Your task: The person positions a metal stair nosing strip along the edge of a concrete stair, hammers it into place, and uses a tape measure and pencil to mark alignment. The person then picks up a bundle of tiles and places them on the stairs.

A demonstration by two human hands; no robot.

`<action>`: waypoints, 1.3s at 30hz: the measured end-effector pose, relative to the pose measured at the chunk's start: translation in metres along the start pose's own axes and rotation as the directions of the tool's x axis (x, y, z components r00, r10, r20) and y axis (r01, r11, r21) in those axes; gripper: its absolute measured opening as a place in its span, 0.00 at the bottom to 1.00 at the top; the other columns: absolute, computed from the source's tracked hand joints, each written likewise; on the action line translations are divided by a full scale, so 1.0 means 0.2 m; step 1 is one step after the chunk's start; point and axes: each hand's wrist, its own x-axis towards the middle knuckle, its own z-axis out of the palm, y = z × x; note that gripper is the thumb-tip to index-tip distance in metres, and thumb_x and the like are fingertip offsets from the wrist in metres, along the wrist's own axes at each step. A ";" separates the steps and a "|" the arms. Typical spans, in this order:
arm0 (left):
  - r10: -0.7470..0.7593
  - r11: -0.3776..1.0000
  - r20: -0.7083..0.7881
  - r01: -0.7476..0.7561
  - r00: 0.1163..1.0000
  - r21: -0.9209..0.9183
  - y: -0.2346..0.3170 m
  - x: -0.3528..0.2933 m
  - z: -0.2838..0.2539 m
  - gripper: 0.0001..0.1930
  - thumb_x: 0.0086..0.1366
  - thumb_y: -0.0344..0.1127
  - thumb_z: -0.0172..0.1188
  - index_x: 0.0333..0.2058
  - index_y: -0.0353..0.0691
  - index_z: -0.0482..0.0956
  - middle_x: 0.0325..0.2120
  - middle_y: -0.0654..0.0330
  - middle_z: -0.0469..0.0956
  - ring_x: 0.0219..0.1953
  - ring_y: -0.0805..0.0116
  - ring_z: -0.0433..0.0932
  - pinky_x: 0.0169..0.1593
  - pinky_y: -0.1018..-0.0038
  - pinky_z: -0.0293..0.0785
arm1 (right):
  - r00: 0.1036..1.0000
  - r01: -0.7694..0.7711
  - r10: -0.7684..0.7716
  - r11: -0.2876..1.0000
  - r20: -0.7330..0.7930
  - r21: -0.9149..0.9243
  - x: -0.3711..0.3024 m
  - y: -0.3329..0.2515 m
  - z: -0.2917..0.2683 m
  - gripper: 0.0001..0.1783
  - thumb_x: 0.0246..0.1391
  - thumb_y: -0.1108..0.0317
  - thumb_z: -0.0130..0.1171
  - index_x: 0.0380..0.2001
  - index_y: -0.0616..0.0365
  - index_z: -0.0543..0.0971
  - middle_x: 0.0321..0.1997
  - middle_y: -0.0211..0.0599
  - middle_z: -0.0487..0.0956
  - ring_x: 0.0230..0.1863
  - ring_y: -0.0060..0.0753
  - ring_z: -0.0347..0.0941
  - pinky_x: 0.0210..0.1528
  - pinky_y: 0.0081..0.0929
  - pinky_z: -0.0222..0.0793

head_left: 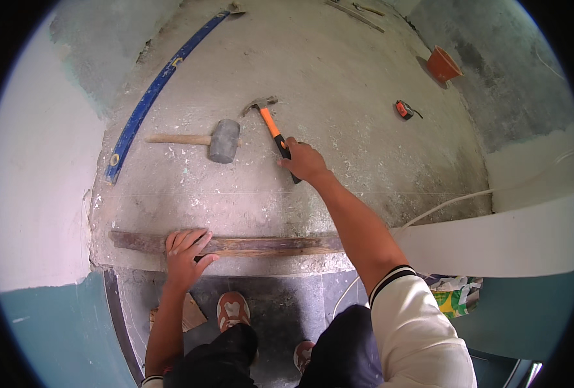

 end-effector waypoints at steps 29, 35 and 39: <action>-0.334 -0.152 0.940 0.988 -0.062 0.012 1.11 0.57 -2.05 0.47 0.73 0.61 0.60 0.76 0.32 0.55 0.74 0.50 0.63 0.75 0.57 0.62 0.77 0.64 0.56 | 0.268 -0.895 0.754 0.425 0.600 -0.135 -1.82 -0.11 -1.58 0.24 0.58 0.46 0.68 0.38 0.58 0.85 0.36 0.43 0.87 0.38 0.41 0.84 0.43 0.42 0.77; -0.354 0.210 0.919 0.972 0.174 -0.103 0.90 1.93 -1.73 0.47 0.73 0.60 0.62 0.76 0.33 0.55 0.73 0.49 0.64 0.74 0.57 0.62 0.76 0.64 0.56 | 0.141 -0.968 0.789 0.237 0.597 -0.085 -1.52 -0.11 -1.77 0.23 0.56 0.46 0.70 0.37 0.58 0.87 0.38 0.44 0.88 0.42 0.41 0.85 0.44 0.42 0.79; -0.490 0.194 0.850 0.975 0.194 -0.111 0.85 2.58 -1.89 0.47 0.72 0.59 0.63 0.76 0.33 0.54 0.73 0.49 0.64 0.74 0.57 0.63 0.76 0.64 0.57 | 0.166 -0.939 0.732 0.322 0.661 -0.120 -0.85 -0.06 -2.12 0.23 0.55 0.46 0.71 0.37 0.59 0.87 0.40 0.45 0.89 0.44 0.41 0.87 0.45 0.42 0.80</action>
